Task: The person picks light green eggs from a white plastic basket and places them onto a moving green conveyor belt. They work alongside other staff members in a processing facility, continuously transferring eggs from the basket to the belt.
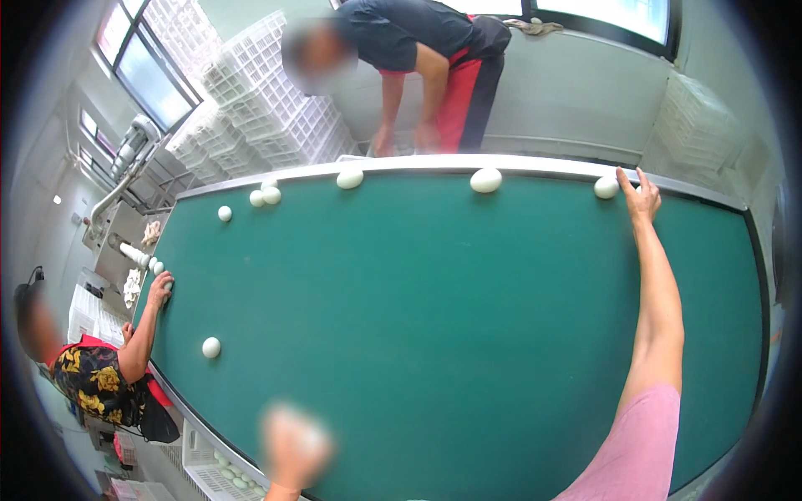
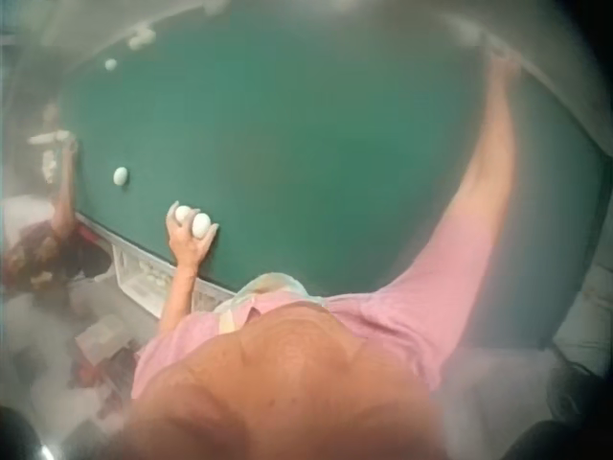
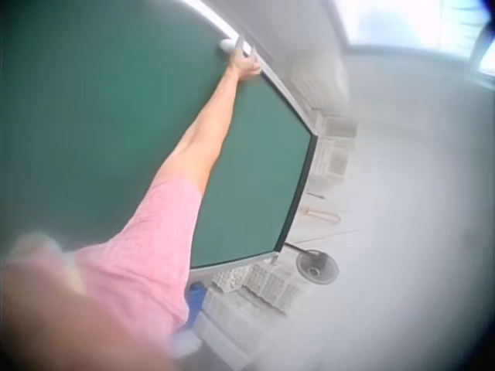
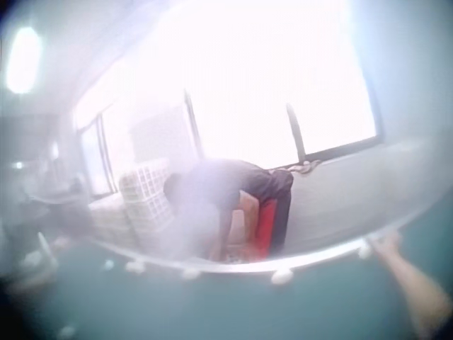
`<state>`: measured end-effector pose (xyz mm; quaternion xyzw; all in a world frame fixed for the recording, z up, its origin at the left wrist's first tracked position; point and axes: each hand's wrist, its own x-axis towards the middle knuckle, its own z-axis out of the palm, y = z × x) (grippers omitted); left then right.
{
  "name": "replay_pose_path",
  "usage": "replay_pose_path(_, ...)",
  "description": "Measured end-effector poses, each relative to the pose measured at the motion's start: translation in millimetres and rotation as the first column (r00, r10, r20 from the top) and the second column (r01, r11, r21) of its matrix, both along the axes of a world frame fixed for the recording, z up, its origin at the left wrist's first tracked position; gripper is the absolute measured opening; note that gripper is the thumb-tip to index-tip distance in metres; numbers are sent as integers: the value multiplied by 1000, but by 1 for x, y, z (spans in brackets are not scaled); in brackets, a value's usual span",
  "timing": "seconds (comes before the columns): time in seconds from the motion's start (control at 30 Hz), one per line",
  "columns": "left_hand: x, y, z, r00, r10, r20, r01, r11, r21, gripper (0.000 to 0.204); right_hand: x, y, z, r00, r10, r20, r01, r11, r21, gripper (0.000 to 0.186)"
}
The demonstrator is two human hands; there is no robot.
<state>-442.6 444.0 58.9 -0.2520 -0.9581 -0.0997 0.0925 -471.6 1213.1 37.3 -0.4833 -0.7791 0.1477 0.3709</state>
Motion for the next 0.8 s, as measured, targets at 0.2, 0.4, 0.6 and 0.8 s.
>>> replay_pose_path(0.2,4,34,12,996,60,72,-68,990,120,54,-54,-47,-6,831,-382,405,331,924,193,67)
replay_pose_path(0.4,-21,42,8,990,-141,9,141,989,-48,54,-18,27,-51,867,-401,296,299,894,334,58)
replay_pose_path(0.6,-31,61,8,986,-168,11,167,986,27,54,-10,88,-85,986,-65,152,9,939,343,51)
replay_pose_path(0.8,-23,91,15,989,-38,140,35,999,28,52,-60,-36,-39,914,304,269,-391,838,380,40)
